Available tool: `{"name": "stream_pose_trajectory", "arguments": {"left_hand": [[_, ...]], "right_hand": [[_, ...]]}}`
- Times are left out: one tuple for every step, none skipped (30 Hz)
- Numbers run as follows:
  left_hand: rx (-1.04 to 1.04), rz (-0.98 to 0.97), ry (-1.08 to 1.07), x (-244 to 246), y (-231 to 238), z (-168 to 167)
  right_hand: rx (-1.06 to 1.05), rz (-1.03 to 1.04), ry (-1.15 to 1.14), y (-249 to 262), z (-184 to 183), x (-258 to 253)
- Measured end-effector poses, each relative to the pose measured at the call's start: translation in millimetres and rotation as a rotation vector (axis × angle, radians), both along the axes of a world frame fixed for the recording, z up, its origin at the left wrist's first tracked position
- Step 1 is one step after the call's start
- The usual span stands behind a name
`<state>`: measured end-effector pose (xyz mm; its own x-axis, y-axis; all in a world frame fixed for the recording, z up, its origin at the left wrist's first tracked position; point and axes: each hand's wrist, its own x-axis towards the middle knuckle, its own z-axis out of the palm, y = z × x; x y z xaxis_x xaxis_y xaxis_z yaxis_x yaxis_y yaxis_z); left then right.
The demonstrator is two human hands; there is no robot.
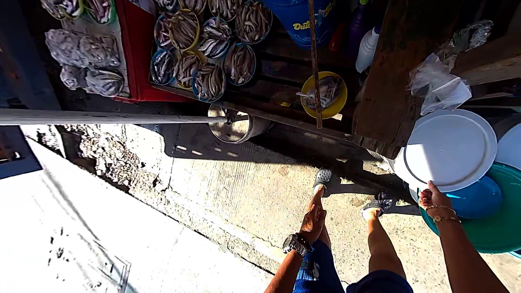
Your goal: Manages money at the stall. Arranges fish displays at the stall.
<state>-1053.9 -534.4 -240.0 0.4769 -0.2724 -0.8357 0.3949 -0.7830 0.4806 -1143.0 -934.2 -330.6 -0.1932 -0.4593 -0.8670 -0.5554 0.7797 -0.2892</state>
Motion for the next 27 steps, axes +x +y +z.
{"name": "stream_pose_trajectory", "arguments": {"left_hand": [[0.0,-0.001,0.005,0,-2,1],[0.0,-0.003,0.01,1,-5,2],[-0.004,-0.006,0.01,1,-7,3],[-0.007,-0.009,0.008,0,-9,2],[-0.012,-0.009,0.006,-1,-10,1],[-0.017,-0.005,0.0,-2,-11,0],[-0.023,-0.005,-0.009,-3,-11,-2],[-0.027,-0.009,-0.018,-4,-12,-3],[-0.032,-0.015,-0.025,-4,-12,-4],[-0.034,-0.023,-0.028,-3,-13,-5],[-0.033,-0.029,-0.021,-3,-15,-5],[-0.032,-0.036,-0.018,-2,-16,-5],[-0.031,-0.044,-0.021,-2,-17,-6],[-0.034,-0.052,-0.026,-2,-18,-6],[-0.034,-0.054,-0.028,-1,-20,-6],[-0.031,-0.056,-0.025,-1,-21,-5],[-0.026,-0.058,-0.019,-1,-23,-4],[-0.024,-0.06,-0.017,-1,-24,-4],[-0.026,-0.063,-0.022,-2,-24,-5],[-0.026,-0.069,-0.025,-2,-24,-6],[-0.022,-0.077,-0.021,-3,-25,-6],[-0.019,-0.08,-0.007,-2,-26,-6],[-0.018,-0.078,0.002,-2,-26,-7],[-0.018,-0.076,0.005,-2,-25,-7],[-0.018,-0.07,0.005,-2,-24,-8],[-0.021,-0.057,-0.003,-3,-22,-8],[-0.026,-0.035,-0.019,-4,-18,-8]], "right_hand": [[0.007,0.003,-0.002,-1,-1,-1],[0.012,0.002,-0.006,-1,-2,-2],[0.013,0.004,-0.011,-1,-3,-3],[0.013,0.007,-0.016,-2,-3,-4],[0.015,0.015,-0.02,-2,-3,-4],[0.017,0.023,-0.023,-3,-3,-4],[0.017,0.028,-0.026,-3,-4,-5],[0.017,0.027,-0.031,-3,-5,-5],[0.019,0.023,-0.034,-4,-5,-6],[0.026,0.019,-0.038,-4,-5,-6],[0.033,0.019,-0.04,-5,-4,-6],[0.037,0.019,-0.042,-5,-4,-6],[0.039,0.02,-0.045,-6,-4,-6],[0.045,0.021,-0.048,-6,-4,-6],[0.049,0.023,-0.052,-6,-4,-6],[0.052,0.026,-0.054,-6,-4,-7],[0.053,0.028,-0.051,-6,-4,-7],[0.05,0.032,-0.046,-6,-3,-7],[0.046,0.038,-0.043,-6,-4,-7],[0.04,0.042,-0.041,-7,-4,-8],[0.034,0.041,-0.041,-7,-4,-7],[0.026,0.034,-0.039,-6,-5,-7],[0.017,0.028,-0.031,-6,-4,-6],[0.006,0.021,-0.017,-4,-3,-4],[-0.007,0.011,-0.002,0,0,-2],[-0.02,-0.003,0.009,8,5,1],[-0.023,-0.011,0.015,19,14,6]]}}
